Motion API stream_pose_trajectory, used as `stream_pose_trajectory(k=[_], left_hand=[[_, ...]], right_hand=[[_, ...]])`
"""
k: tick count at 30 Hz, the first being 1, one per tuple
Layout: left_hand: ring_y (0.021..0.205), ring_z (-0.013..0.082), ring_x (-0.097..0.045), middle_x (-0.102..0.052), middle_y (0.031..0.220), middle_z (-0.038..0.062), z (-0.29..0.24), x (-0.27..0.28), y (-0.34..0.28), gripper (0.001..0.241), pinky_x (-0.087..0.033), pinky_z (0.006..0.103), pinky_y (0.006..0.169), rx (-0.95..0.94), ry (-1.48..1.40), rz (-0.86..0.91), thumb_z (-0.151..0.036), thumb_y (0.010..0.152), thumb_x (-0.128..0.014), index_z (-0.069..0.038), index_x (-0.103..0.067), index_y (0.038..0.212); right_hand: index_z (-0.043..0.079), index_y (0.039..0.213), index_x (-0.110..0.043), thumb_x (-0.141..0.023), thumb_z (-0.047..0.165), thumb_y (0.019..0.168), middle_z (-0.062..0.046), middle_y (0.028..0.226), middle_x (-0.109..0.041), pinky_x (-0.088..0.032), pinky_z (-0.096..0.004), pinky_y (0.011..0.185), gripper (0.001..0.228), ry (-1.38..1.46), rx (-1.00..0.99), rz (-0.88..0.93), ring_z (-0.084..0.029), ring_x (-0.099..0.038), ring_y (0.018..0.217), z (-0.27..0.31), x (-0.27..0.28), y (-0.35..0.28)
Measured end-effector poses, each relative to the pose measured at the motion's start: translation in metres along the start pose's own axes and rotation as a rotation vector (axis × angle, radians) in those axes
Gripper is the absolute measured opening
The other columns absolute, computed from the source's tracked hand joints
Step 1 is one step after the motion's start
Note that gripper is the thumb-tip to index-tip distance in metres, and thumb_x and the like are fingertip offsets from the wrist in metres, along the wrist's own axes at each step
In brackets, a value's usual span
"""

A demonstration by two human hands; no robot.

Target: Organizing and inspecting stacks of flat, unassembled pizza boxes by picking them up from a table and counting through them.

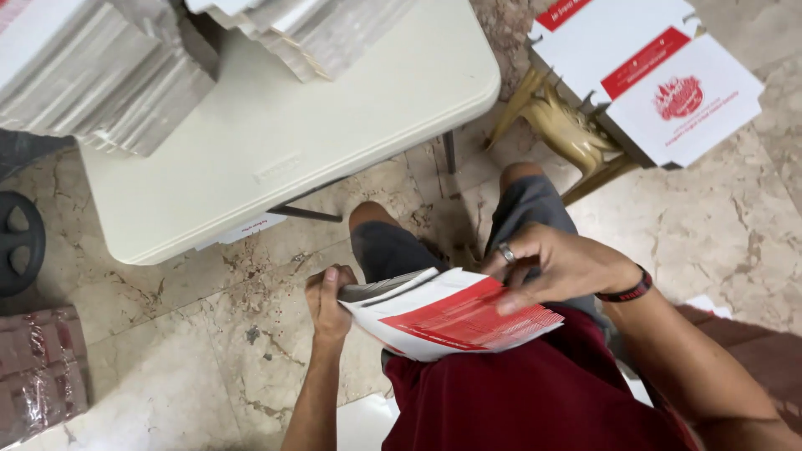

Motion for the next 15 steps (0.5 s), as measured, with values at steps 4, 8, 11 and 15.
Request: stream_pose_trajectory(k=[4, 8, 11, 15], left_hand=[[0.035, 0.0166, -0.038, -0.043, 0.039, 0.002, -0.006, -0.001, 0.001, 0.064, -0.033, 0.0286, 0.041, -0.029, -0.04, 0.005, -0.021, 0.106, -0.034, -0.012, -0.052, 0.045], [0.035, 0.0158, -0.04, -0.048, 0.039, 0.0, -0.017, 0.0, 0.0, 0.064, -0.035, 0.0268, 0.043, -0.06, 0.039, 0.008, -0.024, 0.105, -0.034, -0.014, -0.055, 0.045], [0.036, 0.0159, -0.04, -0.048, 0.04, 0.001, -0.026, 0.001, -0.003, 0.066, -0.035, 0.0262, 0.043, -0.049, 0.065, 0.006, -0.026, 0.106, -0.034, -0.014, -0.056, 0.046], [0.037, 0.0162, -0.039, -0.047, 0.04, 0.003, -0.022, 0.004, -0.012, 0.067, -0.034, 0.0261, 0.042, -0.041, 0.06, -0.013, -0.028, 0.107, -0.035, -0.012, -0.057, 0.046]], right_hand=[[-0.005, 0.096, -0.082, -0.087, 0.008, 0.081, -0.005, 0.058, -0.063, -0.056, -0.024, 0.048, 0.02, 0.057, 0.047, 0.025, -0.007, -0.055, 0.056, -0.012, 0.003, 0.003], [-0.008, 0.105, -0.081, -0.085, 0.003, 0.083, -0.007, 0.057, -0.065, -0.047, -0.018, 0.041, 0.025, 0.164, 0.069, 0.056, -0.004, -0.048, 0.051, -0.021, 0.002, 0.004], [-0.008, 0.105, -0.081, -0.084, 0.002, 0.084, -0.007, 0.059, -0.065, -0.046, -0.017, 0.04, 0.024, 0.182, 0.073, 0.063, -0.003, -0.048, 0.052, -0.024, 0.001, 0.003], [-0.005, 0.102, -0.082, -0.084, 0.006, 0.084, -0.008, 0.062, -0.068, -0.05, -0.018, 0.04, 0.022, 0.161, 0.071, 0.071, -0.003, -0.05, 0.053, -0.032, 0.001, 0.003]])
Point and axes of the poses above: each hand's wrist, its own y-axis towards the middle knuckle, its own x-axis out of the back of the hand, z = x × y, the point moved 2 cm from there along y, towards the middle knuckle
